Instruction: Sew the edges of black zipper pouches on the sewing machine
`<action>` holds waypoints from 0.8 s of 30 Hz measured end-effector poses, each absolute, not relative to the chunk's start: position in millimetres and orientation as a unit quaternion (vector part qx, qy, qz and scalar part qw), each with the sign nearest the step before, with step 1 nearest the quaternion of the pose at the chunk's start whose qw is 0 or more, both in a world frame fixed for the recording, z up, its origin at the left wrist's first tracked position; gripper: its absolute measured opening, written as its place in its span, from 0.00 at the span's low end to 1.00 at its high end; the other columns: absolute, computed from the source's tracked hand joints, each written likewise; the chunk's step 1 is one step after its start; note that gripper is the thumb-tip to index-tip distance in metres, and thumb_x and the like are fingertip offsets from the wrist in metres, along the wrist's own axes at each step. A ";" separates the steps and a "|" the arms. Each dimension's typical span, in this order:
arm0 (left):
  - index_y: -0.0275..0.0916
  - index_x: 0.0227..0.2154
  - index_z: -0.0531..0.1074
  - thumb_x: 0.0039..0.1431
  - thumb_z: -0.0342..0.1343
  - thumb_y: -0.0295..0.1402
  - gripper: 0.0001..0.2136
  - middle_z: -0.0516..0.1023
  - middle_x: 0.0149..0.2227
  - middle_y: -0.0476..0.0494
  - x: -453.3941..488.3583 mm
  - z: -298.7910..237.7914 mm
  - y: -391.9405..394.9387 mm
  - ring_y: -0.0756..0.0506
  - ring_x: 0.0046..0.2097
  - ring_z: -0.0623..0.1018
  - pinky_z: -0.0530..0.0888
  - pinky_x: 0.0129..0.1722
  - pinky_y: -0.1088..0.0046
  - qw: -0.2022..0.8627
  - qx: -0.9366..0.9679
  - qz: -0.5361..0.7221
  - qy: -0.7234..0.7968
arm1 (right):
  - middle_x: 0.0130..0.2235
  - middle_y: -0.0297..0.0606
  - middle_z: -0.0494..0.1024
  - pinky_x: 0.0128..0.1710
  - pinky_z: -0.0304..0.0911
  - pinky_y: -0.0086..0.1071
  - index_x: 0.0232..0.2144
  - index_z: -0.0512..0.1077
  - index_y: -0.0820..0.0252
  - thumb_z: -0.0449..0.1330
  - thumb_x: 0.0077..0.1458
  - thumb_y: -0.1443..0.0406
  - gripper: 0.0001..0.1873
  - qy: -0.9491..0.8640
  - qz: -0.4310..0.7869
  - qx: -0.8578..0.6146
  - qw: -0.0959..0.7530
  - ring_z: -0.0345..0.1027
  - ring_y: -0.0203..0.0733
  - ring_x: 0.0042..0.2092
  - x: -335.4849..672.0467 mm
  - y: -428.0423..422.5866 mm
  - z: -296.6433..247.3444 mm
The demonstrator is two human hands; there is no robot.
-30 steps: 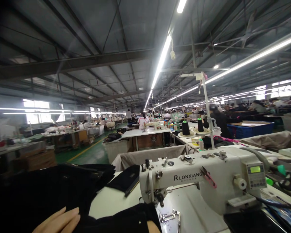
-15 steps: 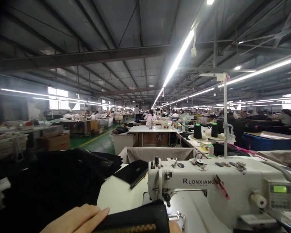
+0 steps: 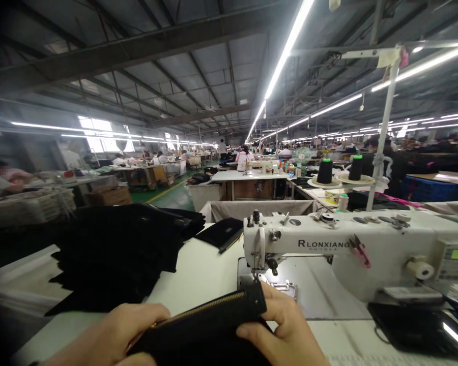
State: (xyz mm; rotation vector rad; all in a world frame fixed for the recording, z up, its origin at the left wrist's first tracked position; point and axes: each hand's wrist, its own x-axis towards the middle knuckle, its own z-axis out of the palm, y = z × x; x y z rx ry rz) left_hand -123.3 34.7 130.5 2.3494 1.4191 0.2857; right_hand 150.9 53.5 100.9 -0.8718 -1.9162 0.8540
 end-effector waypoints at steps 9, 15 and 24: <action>0.38 0.45 0.69 0.48 0.60 0.34 0.19 0.73 0.46 0.45 -91.9 106.8 72.2 0.43 0.46 0.70 0.64 0.48 0.72 0.342 0.815 0.161 0.439 | 0.30 0.34 0.71 0.32 0.59 0.26 0.24 0.73 0.61 0.60 0.48 0.73 0.05 -0.800 0.298 -0.380 0.356 0.65 0.35 0.32 103.9 62.9 75.6; 0.34 0.35 0.70 0.53 0.54 0.34 0.09 0.74 0.34 0.47 -83.2 98.7 79.7 0.45 0.37 0.72 0.67 0.38 0.74 0.431 0.746 0.247 0.443 | 0.29 0.33 0.69 0.30 0.56 0.28 0.21 0.66 0.60 0.55 0.55 0.66 0.11 -0.799 0.290 -0.428 0.309 0.64 0.35 0.31 127.8 56.7 78.0; 0.34 0.32 0.69 0.56 0.50 0.43 0.15 0.71 0.32 0.47 -80.1 95.8 78.8 0.46 0.34 0.69 0.67 0.35 0.74 0.469 0.720 0.245 0.449 | 0.23 0.32 0.64 0.24 0.52 0.29 0.15 0.59 0.60 0.52 0.56 0.65 0.18 -0.795 0.296 -0.433 0.305 0.59 0.32 0.25 127.1 53.6 71.0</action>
